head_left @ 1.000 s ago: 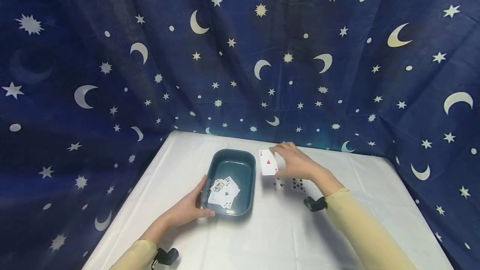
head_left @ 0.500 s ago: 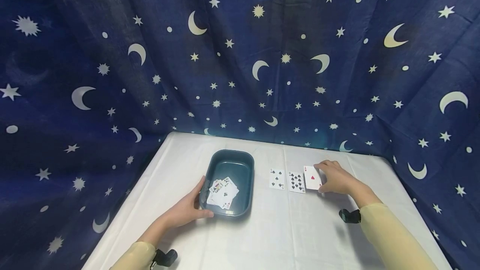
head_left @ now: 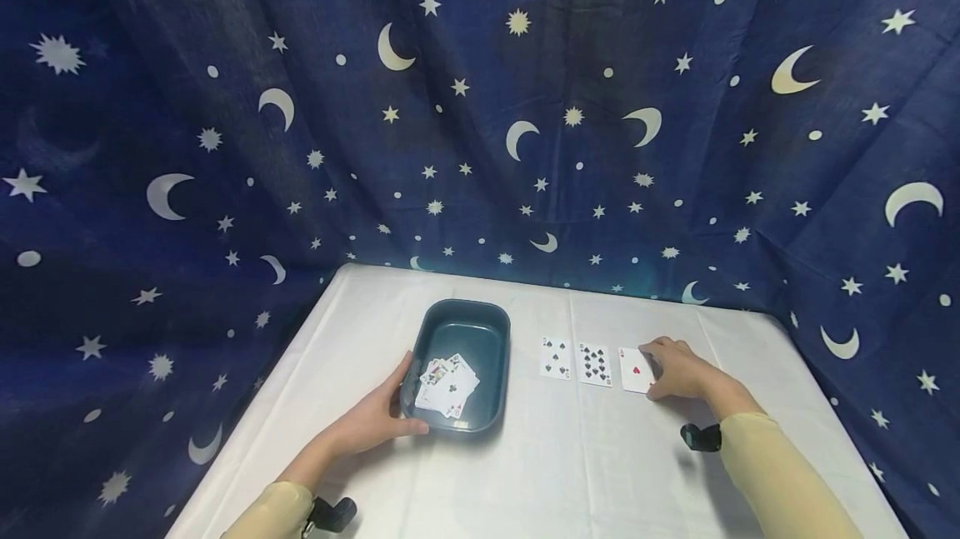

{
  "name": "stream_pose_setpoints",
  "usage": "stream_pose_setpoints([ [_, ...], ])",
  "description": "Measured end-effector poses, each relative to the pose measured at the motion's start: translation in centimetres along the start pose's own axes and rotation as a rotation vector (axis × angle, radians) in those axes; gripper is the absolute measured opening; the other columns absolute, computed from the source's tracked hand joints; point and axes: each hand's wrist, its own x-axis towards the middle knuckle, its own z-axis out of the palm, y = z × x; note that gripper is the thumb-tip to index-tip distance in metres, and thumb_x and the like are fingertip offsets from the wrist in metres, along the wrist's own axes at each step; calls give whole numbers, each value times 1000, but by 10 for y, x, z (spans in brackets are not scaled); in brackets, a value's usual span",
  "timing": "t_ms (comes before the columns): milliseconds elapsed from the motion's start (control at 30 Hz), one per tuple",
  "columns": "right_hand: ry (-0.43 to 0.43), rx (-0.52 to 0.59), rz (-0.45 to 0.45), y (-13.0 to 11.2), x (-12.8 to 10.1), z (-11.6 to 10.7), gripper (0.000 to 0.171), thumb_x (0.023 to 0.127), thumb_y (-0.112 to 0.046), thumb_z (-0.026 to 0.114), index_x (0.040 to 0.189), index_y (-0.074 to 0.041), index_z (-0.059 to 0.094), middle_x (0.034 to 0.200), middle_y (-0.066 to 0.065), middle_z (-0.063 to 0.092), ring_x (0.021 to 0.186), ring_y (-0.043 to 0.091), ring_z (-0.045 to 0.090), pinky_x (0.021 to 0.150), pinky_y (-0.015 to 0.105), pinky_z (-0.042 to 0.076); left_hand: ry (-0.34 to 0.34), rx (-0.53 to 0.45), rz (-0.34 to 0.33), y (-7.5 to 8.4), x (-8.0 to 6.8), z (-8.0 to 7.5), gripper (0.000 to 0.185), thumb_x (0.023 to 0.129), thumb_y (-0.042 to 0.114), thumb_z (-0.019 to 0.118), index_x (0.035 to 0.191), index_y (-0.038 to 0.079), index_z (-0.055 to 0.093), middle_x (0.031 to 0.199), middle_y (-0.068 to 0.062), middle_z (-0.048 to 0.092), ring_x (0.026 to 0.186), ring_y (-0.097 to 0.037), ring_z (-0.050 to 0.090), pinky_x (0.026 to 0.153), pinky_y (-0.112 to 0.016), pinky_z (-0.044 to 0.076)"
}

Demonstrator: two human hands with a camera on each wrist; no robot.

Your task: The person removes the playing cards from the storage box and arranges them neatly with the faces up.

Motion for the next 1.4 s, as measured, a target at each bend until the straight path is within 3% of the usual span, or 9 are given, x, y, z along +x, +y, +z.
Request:
stream_pose_setpoints([
  [533, -19, 7, 25, -2, 1, -4, 92, 71, -23, 93, 146, 4, 49, 148, 32, 38, 135, 54, 34, 110, 74, 31, -15, -7, 12, 1, 1, -2, 127, 75, 44, 91, 167, 23, 5, 171, -7, 13, 152, -32, 25, 121, -46, 30],
  [867, -16, 11, 20, 0, 1, -3, 92, 70, -23, 93, 147, 3, 49, 149, 31, 38, 135, 53, 35, 109, 75, 32, -21, -24, 13, -1, 3, -1, 128, 75, 44, 91, 167, 24, 4, 171, -9, 13, 150, -34, 32, 117, -43, 37],
  [1067, -23, 15, 27, -1, 1, -4, 95, 72, -30, 92, 149, 3, 46, 149, 32, 39, 135, 54, 35, 109, 75, 31, -12, -21, 10, -2, 3, 0, 127, 75, 44, 91, 167, 25, 5, 171, -8, 14, 150, -34, 32, 117, -44, 37],
  [1200, 13, 20, -10, -6, 2, -7, 93, 76, -35, 89, 149, 4, 46, 147, 33, 43, 133, 54, 38, 110, 73, 32, -12, -17, 8, -1, 2, 0, 127, 75, 43, 91, 167, 25, 5, 171, -7, 13, 151, -32, 30, 118, -43, 35],
  [1400, 134, -38, -127, -28, 5, -9, 83, 84, -35, 83, 147, 5, 49, 146, 32, 46, 134, 53, 39, 110, 70, 34, -10, -5, 10, 0, 1, 0, 127, 76, 42, 91, 167, 22, 5, 171, -8, 13, 151, -32, 27, 119, -44, 34],
])
